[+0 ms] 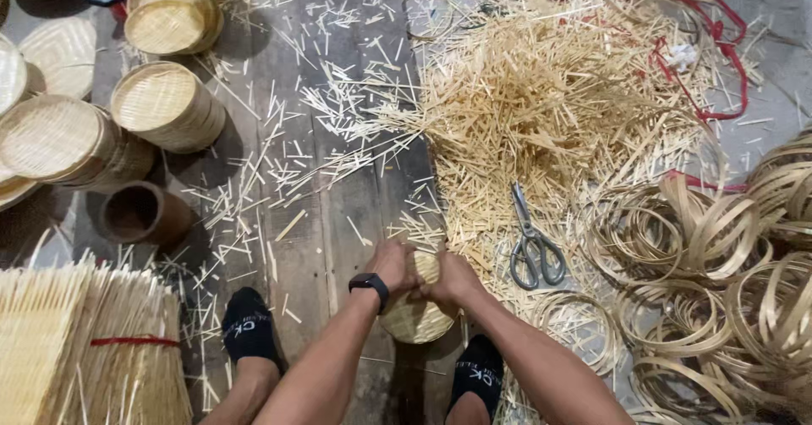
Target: The person weaves bamboo strips into a circular basket base, using a wooden mold to shape the basket and scissors to trim excess material. The person repeatedly assembles the base, secures it with a ring, and trims the edges.
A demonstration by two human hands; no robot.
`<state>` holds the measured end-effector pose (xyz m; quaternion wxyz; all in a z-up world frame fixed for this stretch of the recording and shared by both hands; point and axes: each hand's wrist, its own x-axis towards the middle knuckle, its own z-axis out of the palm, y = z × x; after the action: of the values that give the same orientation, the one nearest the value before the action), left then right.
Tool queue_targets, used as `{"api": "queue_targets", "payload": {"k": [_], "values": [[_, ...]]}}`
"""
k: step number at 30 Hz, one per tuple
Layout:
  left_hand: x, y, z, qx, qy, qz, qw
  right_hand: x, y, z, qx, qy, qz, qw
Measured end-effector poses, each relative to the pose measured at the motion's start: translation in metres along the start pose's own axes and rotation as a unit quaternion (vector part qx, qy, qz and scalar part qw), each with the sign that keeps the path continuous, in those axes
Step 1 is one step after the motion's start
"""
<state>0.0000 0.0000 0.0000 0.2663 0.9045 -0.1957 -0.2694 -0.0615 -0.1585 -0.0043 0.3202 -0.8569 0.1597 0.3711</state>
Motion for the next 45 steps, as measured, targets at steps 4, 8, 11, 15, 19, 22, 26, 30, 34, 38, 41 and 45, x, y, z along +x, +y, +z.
{"api": "queue_targets", "payload": {"k": [4, 8, 11, 15, 19, 22, 26, 30, 34, 38, 41, 45], "values": [[0.008, 0.005, 0.007, -0.064, -0.019, -0.14, 0.988, 0.001, -0.003, -0.005, -0.011, 0.011, 0.011, 1.0], [-0.006, 0.009, 0.008, -0.048, 0.045, -0.115, 0.991, -0.012, -0.01, -0.004, -0.02, 0.019, 0.007, 1.0], [-0.013, 0.012, 0.004, -0.033, 0.04, -0.117, 0.992, -0.02, -0.015, -0.007, -0.002, 0.05, 0.013, 0.999], [-0.041, -0.012, 0.017, -0.05, 0.05, -0.247, 0.967, -0.029, -0.008, 0.0, 0.193, 0.019, 0.013, 0.981], [-0.069, -0.037, 0.043, -0.591, 0.064, -0.378, 0.71, -0.058, -0.008, 0.029, 0.219, 0.081, -0.081, 0.969], [-0.071, -0.054, 0.063, -0.704, 0.158, -0.294, 0.627, -0.078, -0.004, 0.053, 0.089, 0.168, -0.262, 0.946], [-0.077, -0.07, 0.069, -0.703, 0.179, -0.178, 0.665, -0.075, 0.008, 0.057, 0.133, 0.056, -0.058, 0.988], [-0.088, -0.062, 0.062, -0.553, 0.16, -0.16, 0.802, -0.044, 0.014, 0.048, 0.17, 0.113, -0.088, 0.975], [-0.092, -0.047, 0.063, -0.453, 0.222, -0.22, 0.835, -0.02, 0.001, 0.077, 0.247, 0.059, -0.089, 0.963], [-0.086, -0.066, 0.08, -0.407, 0.251, -0.246, 0.843, -0.019, 0.011, 0.101, 0.255, 0.136, -0.113, 0.951], [-0.08, -0.111, 0.086, -0.412, 0.289, -0.25, 0.827, -0.022, 0.028, 0.088, 0.218, 0.116, -0.165, 0.955], [-0.087, -0.175, 0.095, -0.498, 0.259, -0.383, 0.734, -0.036, 0.054, 0.06, 0.483, 0.045, -0.164, 0.859]]}}
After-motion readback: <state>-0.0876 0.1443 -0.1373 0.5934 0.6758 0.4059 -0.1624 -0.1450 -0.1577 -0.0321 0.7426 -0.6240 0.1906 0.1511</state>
